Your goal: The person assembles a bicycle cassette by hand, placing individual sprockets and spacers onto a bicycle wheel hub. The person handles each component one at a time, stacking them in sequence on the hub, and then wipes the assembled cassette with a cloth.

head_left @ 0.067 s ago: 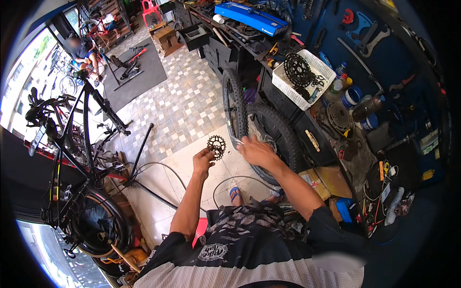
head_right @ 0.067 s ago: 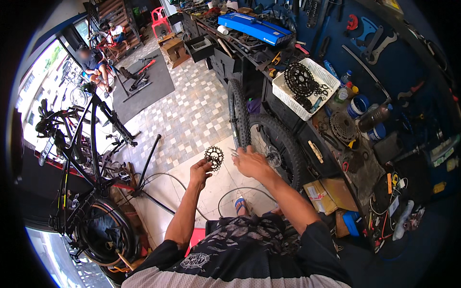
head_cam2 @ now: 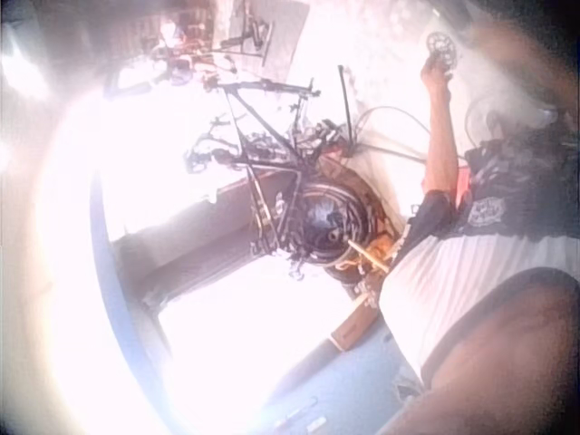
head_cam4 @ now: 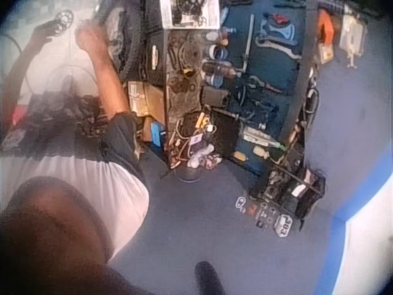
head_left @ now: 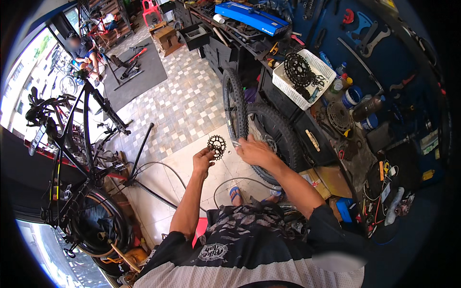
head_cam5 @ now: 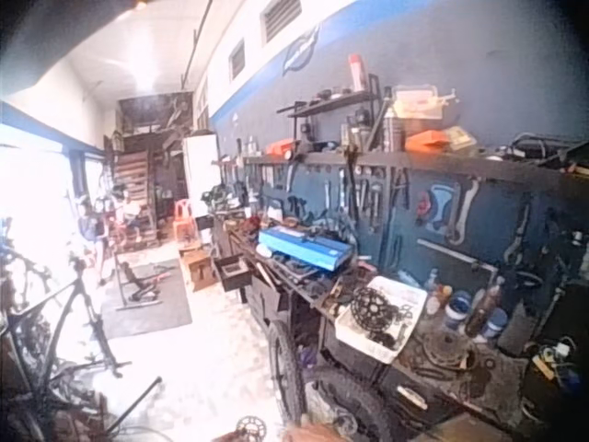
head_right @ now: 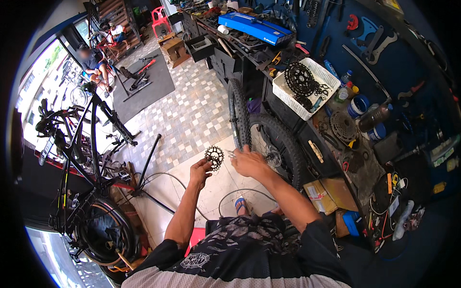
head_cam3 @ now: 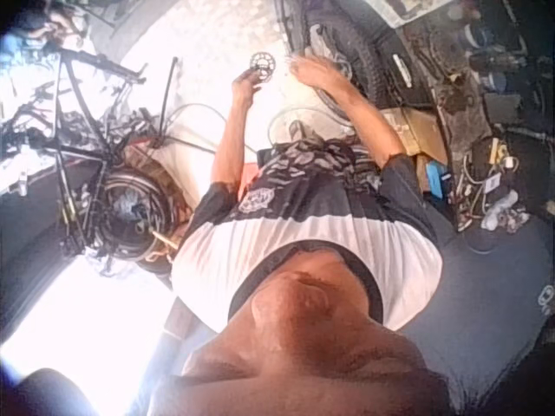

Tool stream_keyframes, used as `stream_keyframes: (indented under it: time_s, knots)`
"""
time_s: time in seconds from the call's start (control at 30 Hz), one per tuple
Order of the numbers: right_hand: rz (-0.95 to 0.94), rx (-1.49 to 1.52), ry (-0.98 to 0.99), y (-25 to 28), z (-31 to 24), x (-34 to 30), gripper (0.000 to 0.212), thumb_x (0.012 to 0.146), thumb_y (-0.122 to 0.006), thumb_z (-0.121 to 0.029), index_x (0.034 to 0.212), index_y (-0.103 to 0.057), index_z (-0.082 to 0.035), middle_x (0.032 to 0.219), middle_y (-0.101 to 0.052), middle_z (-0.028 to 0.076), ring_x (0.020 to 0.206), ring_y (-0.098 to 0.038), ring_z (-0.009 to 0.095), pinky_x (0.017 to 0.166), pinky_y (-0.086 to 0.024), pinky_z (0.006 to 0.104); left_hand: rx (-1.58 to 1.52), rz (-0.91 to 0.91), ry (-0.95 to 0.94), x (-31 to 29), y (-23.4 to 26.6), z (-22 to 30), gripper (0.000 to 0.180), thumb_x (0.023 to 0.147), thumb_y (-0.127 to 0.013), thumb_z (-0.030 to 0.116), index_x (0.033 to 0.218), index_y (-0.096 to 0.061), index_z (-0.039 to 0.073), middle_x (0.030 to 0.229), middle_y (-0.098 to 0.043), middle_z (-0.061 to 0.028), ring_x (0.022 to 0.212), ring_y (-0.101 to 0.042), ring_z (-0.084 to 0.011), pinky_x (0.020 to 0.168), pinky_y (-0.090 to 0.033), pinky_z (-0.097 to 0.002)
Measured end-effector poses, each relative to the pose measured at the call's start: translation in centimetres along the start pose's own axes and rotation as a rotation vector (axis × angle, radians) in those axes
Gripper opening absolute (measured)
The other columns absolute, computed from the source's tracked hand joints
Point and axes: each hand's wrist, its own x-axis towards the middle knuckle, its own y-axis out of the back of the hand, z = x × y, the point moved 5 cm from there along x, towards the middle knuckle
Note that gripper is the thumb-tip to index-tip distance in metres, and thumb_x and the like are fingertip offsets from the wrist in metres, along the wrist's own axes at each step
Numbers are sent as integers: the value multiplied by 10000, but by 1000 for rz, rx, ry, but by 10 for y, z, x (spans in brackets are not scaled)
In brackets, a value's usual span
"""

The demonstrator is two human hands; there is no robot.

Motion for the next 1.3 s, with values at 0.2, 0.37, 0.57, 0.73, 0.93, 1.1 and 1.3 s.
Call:
stream_keyframes:
  time_s: [0.2, 0.37, 0.57, 0.73, 0.93, 1.1, 1.3]
  knots:
    - [-87, -202, 185, 5, -52, 26, 384, 922, -650, -345, 1038, -737, 12, 1109, -733, 223, 1086, -697, 388, 947, -532, 524, 114, -7, -26, 15, 6, 4, 240, 951, -681, 96, 1180, -736, 51, 900, -708, 2, 710, -588, -98, 595, -485, -283]
    - [-90, -285, 239, -2, -80, 42, 239, 866, -599, -148, 981, -780, -43, 1071, -755, 195, 1038, -731, 353, 884, -580, 461, 160, 0, -99, 18, 14, 6, 299, 925, -689, 74, 1220, -730, 53, 890, -712, -16, 720, -592, -99, 583, -466, -278]
    - [-4, -282, 219, 2, -86, 51, 255, 878, -588, -139, 1027, -770, -38, 1097, -752, 193, 1036, -733, 351, 874, -587, 457, 188, 67, -110, 16, 24, 5, 340, 899, -691, 45, 1238, -724, 35, 831, -691, -17, 678, -562, -95, 569, -438, -265]
    - [-46, -223, 159, -2, -87, 58, 275, 889, -590, -156, 1058, -771, -37, 1118, -749, 192, 1069, -723, 354, 901, -579, 461, 209, 41, -129, 16, 21, 5, 350, 888, -684, 28, 1237, -710, 16, 895, -719, -31, 732, -619, -109, 604, -468, -271]
    - [-140, -143, 67, -6, -77, 64, 328, 897, -590, -170, 1143, -746, -19, 1210, -716, 221, 1126, -700, 368, 951, -561, 451, 171, 53, -151, 17, 17, 9, 308, 899, -672, 39, 1198, -741, 13, 821, -686, -20, 625, -498, -73, 544, -399, -245]
    - [-79, -172, 42, 1, -67, 61, 311, 891, -594, -157, 1118, -758, -23, 1197, -721, 216, 1129, -702, 353, 940, -563, 447, 185, 80, -102, 20, 19, 9, 297, 897, -673, 33, 1185, -743, 8, 844, -702, -36, 635, -512, -80, 553, -407, -244]
    - [-130, -195, 29, -2, -61, 56, 271, 889, -584, -144, 1035, -779, -26, 1121, -741, 211, 1061, -731, 330, 872, -583, 442, 142, 82, -87, 23, 18, 6, 291, 900, -678, 32, 1183, -741, 14, 888, -728, -50, 694, -588, -100, 586, -441, -255]
